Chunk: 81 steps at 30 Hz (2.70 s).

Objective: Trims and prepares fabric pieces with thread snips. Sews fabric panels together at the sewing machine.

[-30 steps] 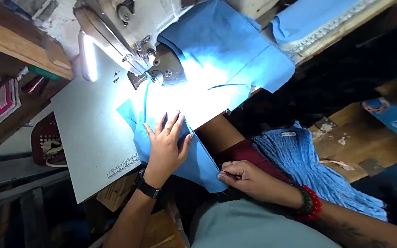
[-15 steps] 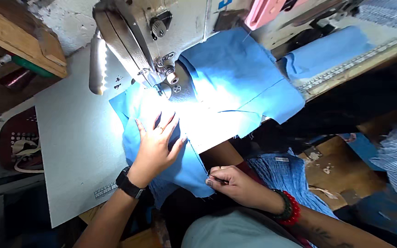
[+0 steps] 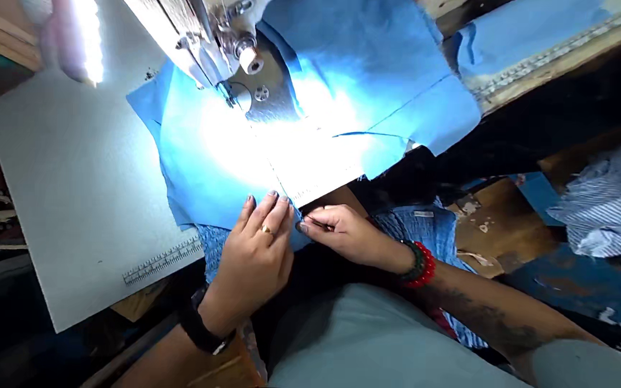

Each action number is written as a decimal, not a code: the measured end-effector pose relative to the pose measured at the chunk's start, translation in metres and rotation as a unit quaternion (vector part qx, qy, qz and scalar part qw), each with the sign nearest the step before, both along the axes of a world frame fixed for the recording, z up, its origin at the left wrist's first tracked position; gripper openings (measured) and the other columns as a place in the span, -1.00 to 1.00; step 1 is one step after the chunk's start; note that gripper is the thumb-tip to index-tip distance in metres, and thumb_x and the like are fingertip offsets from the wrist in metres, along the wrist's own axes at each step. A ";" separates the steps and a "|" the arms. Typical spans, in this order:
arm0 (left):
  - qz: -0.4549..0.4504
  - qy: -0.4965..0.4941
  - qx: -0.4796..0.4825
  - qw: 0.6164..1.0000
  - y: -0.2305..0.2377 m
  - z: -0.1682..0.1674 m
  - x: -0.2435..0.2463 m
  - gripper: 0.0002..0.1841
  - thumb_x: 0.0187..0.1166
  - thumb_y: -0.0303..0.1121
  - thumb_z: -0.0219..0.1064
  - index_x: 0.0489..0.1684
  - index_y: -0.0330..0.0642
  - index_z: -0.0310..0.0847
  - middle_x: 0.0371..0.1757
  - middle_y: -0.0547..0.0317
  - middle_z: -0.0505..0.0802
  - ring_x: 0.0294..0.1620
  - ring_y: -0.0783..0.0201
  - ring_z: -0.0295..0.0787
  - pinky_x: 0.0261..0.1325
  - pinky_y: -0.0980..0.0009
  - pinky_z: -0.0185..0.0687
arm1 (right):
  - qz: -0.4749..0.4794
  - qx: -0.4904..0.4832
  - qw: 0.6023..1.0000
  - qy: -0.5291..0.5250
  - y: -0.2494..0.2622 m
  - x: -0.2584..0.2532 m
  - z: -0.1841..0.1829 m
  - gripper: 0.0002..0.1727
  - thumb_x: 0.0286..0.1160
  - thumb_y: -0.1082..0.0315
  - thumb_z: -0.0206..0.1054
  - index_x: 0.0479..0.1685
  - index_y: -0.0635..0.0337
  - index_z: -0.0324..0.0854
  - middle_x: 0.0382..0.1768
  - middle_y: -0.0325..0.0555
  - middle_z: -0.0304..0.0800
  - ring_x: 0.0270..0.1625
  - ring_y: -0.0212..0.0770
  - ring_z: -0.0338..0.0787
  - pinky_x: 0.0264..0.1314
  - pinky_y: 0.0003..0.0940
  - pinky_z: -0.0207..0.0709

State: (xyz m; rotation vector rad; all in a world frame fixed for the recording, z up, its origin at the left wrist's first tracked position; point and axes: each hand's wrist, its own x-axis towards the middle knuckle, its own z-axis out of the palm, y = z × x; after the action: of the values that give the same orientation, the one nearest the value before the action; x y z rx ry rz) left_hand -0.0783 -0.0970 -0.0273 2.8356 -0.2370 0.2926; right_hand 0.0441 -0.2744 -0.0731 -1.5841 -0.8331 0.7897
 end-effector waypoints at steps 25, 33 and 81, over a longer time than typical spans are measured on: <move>0.072 -0.013 -0.021 0.997 0.025 0.004 0.036 -0.63 0.77 -0.25 0.17 0.38 -0.15 0.75 0.56 0.04 0.70 0.72 -0.17 0.38 0.77 -0.24 0.00 | -0.004 0.028 0.996 0.089 -0.006 -0.012 0.005 -0.69 0.74 0.28 0.26 -0.43 0.21 0.65 -0.50 -0.34 0.79 -0.40 -0.56 0.73 -0.23 -0.62 0.61; -0.020 -0.019 0.016 0.999 0.000 -0.006 0.000 -0.47 0.47 -0.15 0.33 0.41 -0.21 0.69 0.54 -0.11 0.66 0.71 -0.10 0.40 0.81 -0.29 -0.02 | 0.025 0.044 0.980 0.195 -0.010 -0.004 0.002 -0.70 0.77 0.32 0.20 -0.38 0.22 0.66 -0.50 -0.30 0.78 -0.40 -0.49 0.75 -0.21 -0.57 0.65; -0.079 -0.116 0.016 0.990 0.088 -0.003 0.055 -0.75 0.68 -0.48 0.21 0.04 -0.24 0.86 0.16 -0.05 0.92 0.36 0.00 0.82 0.52 0.11 0.62 | 0.074 0.071 0.791 -0.604 0.068 0.086 0.035 -0.67 0.40 0.45 0.25 -0.03 0.07 0.92 -0.42 -0.13 0.86 -0.40 -0.13 0.75 -0.41 -0.23 0.50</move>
State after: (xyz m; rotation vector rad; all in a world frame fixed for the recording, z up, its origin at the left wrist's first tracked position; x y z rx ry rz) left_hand -0.0236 -0.0093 -0.0299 2.7897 -0.5146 0.5905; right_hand 0.1300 -0.2061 -0.0377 -1.8158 -1.8764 -0.3387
